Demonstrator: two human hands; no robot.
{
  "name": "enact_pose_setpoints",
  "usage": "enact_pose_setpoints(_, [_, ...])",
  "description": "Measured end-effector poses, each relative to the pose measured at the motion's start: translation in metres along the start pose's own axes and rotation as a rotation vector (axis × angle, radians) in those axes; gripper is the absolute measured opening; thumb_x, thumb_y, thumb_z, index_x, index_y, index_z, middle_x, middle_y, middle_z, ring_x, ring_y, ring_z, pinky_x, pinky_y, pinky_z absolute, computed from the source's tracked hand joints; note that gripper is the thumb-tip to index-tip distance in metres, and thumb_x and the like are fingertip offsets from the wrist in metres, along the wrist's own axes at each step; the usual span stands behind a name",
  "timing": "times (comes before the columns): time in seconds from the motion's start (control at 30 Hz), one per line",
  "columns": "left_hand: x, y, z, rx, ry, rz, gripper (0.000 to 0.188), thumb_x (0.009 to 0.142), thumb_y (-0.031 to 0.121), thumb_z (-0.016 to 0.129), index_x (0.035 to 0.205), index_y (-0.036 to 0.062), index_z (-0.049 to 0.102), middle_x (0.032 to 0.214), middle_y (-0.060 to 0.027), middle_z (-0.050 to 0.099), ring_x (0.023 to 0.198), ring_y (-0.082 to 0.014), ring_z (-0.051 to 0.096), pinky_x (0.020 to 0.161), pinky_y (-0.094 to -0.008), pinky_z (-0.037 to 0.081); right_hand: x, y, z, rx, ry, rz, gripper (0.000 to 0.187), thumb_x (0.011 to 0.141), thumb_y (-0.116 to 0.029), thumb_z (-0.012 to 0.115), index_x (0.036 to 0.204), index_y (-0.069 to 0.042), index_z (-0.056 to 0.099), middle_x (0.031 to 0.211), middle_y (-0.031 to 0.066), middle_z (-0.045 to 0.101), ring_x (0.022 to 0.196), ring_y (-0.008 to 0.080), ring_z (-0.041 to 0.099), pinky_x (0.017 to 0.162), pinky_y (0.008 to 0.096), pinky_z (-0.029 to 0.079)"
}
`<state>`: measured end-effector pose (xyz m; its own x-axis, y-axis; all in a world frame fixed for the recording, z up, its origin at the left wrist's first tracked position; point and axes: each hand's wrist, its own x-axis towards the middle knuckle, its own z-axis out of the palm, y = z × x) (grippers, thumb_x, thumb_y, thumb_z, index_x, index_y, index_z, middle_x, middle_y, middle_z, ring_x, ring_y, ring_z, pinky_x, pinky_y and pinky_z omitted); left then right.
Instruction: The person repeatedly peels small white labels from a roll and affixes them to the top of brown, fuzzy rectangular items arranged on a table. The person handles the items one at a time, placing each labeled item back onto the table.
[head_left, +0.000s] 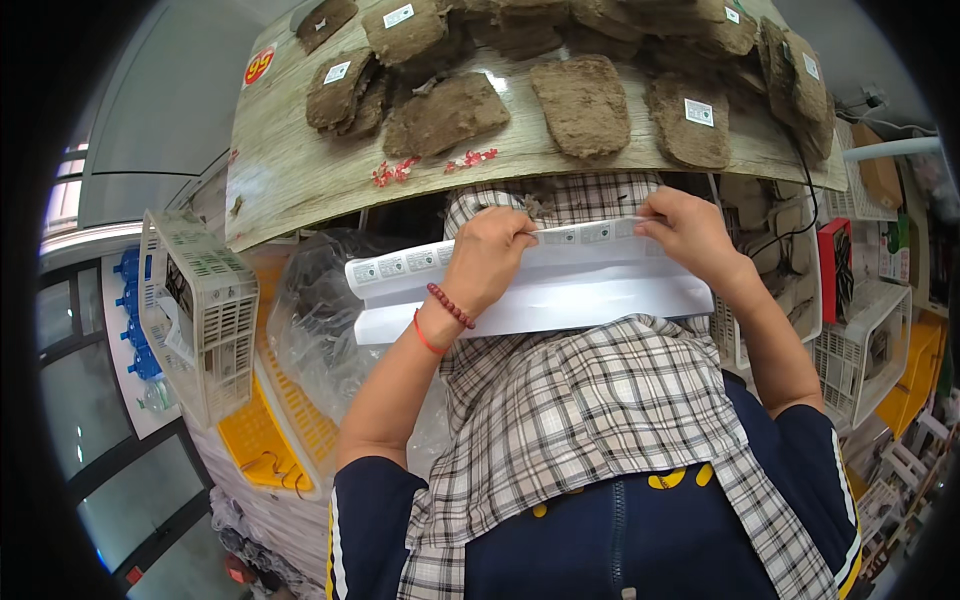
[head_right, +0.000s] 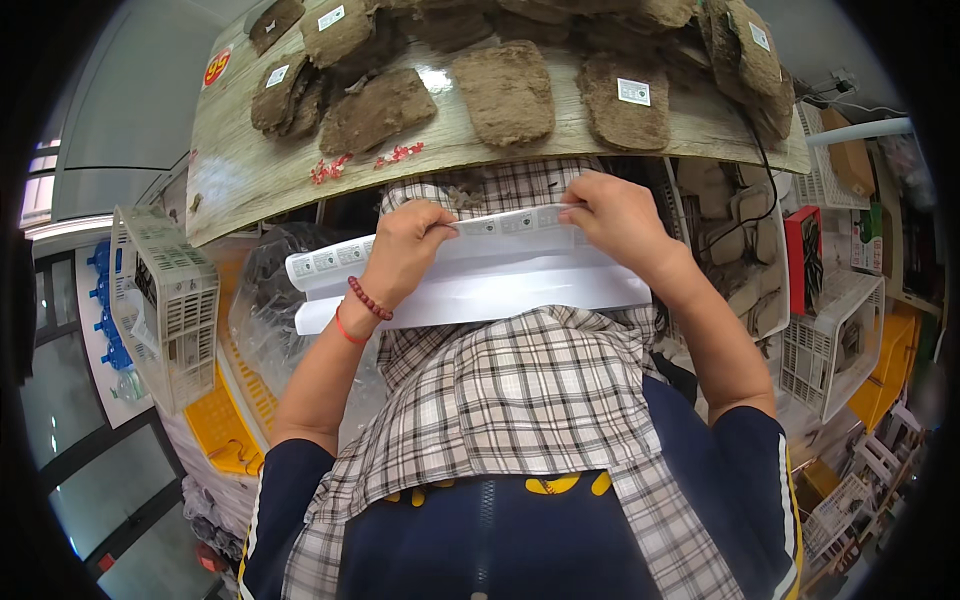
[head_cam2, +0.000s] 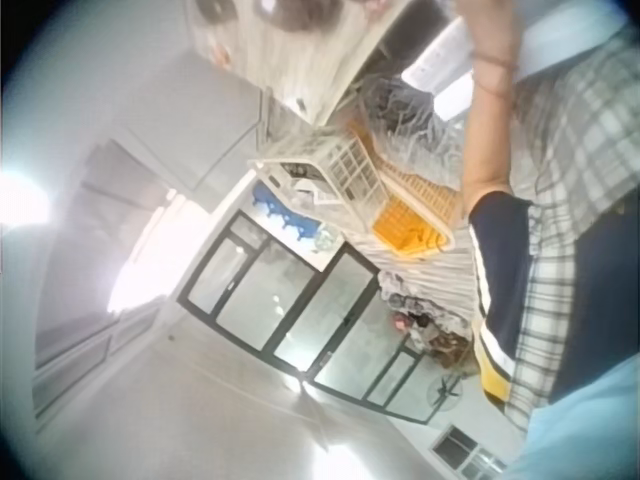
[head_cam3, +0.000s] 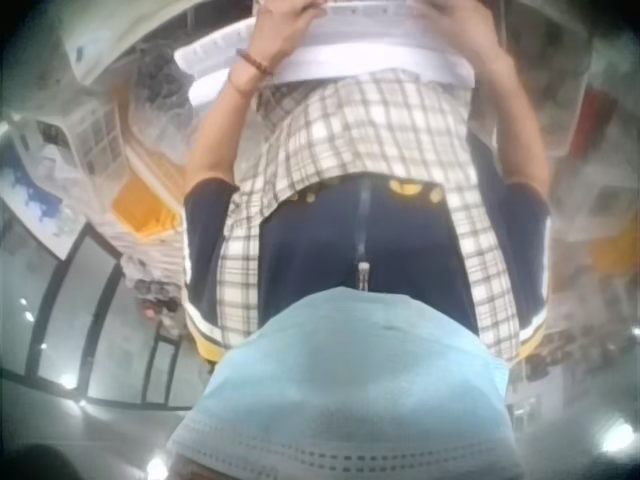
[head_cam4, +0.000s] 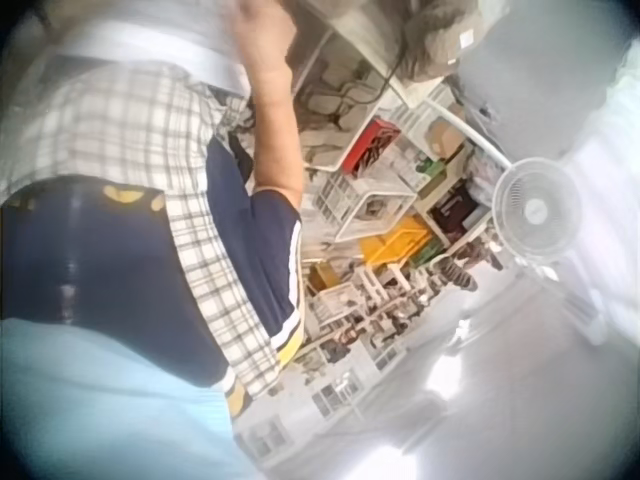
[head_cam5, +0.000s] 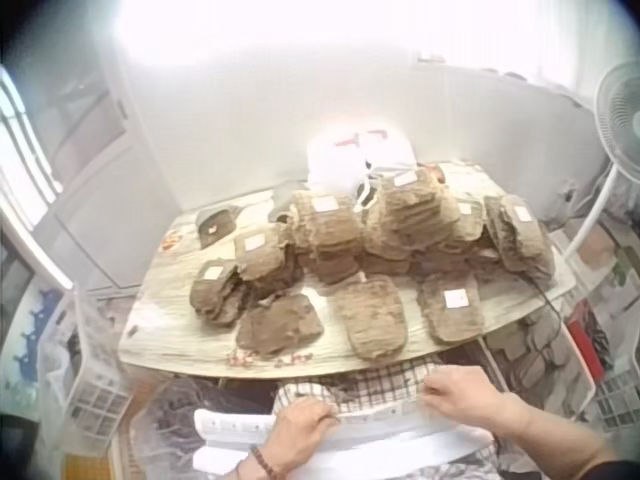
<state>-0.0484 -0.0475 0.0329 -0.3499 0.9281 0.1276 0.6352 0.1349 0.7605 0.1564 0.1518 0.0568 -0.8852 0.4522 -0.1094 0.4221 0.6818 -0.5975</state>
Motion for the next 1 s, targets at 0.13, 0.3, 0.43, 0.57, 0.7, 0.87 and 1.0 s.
enact_pose_setpoints(0.13, [0.009, 0.005, 0.013, 0.019, -0.101, 0.025, 0.011, 0.08, 0.004, 0.07, 0.09, -0.0019, 0.069, 0.084, -0.0131, 0.067, 0.077, -0.0271, 0.065, 0.07, -0.035, 0.051, 0.012, -0.035, 0.043, 0.025, 0.17, -0.291, 0.016, 0.081, -0.017, 0.075, 0.09, -0.006, 0.065, 0.086, 0.0069, 0.062, 0.075, 0.0249, 0.064, 0.065, 0.0355, 0.051])
enact_pose_setpoints(0.3, [-0.009, -0.005, -0.021, 0.172, 0.079, 0.146, 0.017, 0.08, 0.004, 0.07, 0.096, -0.0007, 0.07, 0.094, -0.0121, 0.067, 0.085, -0.0253, 0.064, 0.076, -0.0317, 0.052, 0.015, -0.026, 0.059, 0.059, 0.244, -0.273, 0.011, 0.081, -0.012, 0.074, 0.08, -0.005, 0.065, 0.077, 0.0069, 0.06, 0.071, 0.0268, 0.062, 0.061, 0.0368, 0.049])
enact_pose_setpoints(0.43, [-0.029, -0.026, -0.039, -0.056, -0.038, -0.145, 0.015, 0.081, 0.002, 0.069, 0.095, -0.0014, 0.07, 0.087, -0.0088, 0.067, 0.079, -0.0178, 0.063, 0.072, -0.0285, 0.05, 0.013, -0.025, 0.059, 0.07, 0.173, -0.277, 0.01, 0.082, -0.015, 0.072, 0.078, -0.008, 0.067, 0.079, 0.0057, 0.062, 0.074, 0.0273, 0.064, 0.064, 0.0388, 0.051])
enact_pose_setpoints(0.57, [-0.032, -0.037, -0.046, -0.128, -0.142, -0.226, 0.013, 0.083, 0.003, 0.068, 0.095, -0.0018, 0.07, 0.084, -0.0076, 0.066, 0.076, -0.015, 0.063, 0.071, -0.0281, 0.05, 0.01, -0.028, 0.063, 0.053, 0.15, -0.292, 0.011, 0.083, -0.015, 0.072, 0.078, -0.008, 0.066, 0.079, 0.0056, 0.062, 0.074, 0.0271, 0.064, 0.064, 0.0386, 0.051])
enact_pose_setpoints(0.7, [-0.044, -0.052, -0.067, -0.045, -0.152, -0.239, 0.015, 0.085, 0.004, 0.066, 0.098, -0.001, 0.07, 0.088, -0.0076, 0.066, 0.081, -0.017, 0.063, 0.074, -0.0285, 0.05, 0.009, -0.023, 0.062, 0.104, 0.119, -0.245, 0.011, 0.084, -0.016, 0.071, 0.079, -0.008, 0.065, 0.08, 0.006, 0.063, 0.074, 0.0276, 0.064, 0.065, 0.0383, 0.05])
enact_pose_setpoints(0.87, [-0.066, -0.061, -0.077, 0.093, -0.148, -0.139, 0.015, 0.087, 0.007, 0.064, 0.099, 0.0002, 0.069, 0.089, -0.0085, 0.066, 0.083, -0.0175, 0.062, 0.075, -0.0292, 0.048, 0.015, -0.017, 0.064, 0.082, 0.069, -0.207, 0.014, 0.085, -0.019, 0.071, 0.08, -0.007, 0.066, 0.083, 0.0068, 0.064, 0.075, 0.0284, 0.064, 0.068, 0.0395, 0.05])
enact_pose_setpoints(1.0, [-0.08, -0.073, -0.083, -0.038, -0.147, -0.319, 0.011, 0.088, 0.008, 0.064, 0.092, -0.002, 0.066, 0.078, -0.0068, 0.063, 0.074, -0.0133, 0.059, 0.069, -0.0271, 0.047, 0.017, -0.022, 0.062, 0.075, 0.009, -0.206, 0.015, 0.085, -0.02, 0.071, 0.08, -0.007, 0.067, 0.083, 0.0073, 0.065, 0.076, 0.0286, 0.065, 0.069, 0.0396, 0.05])
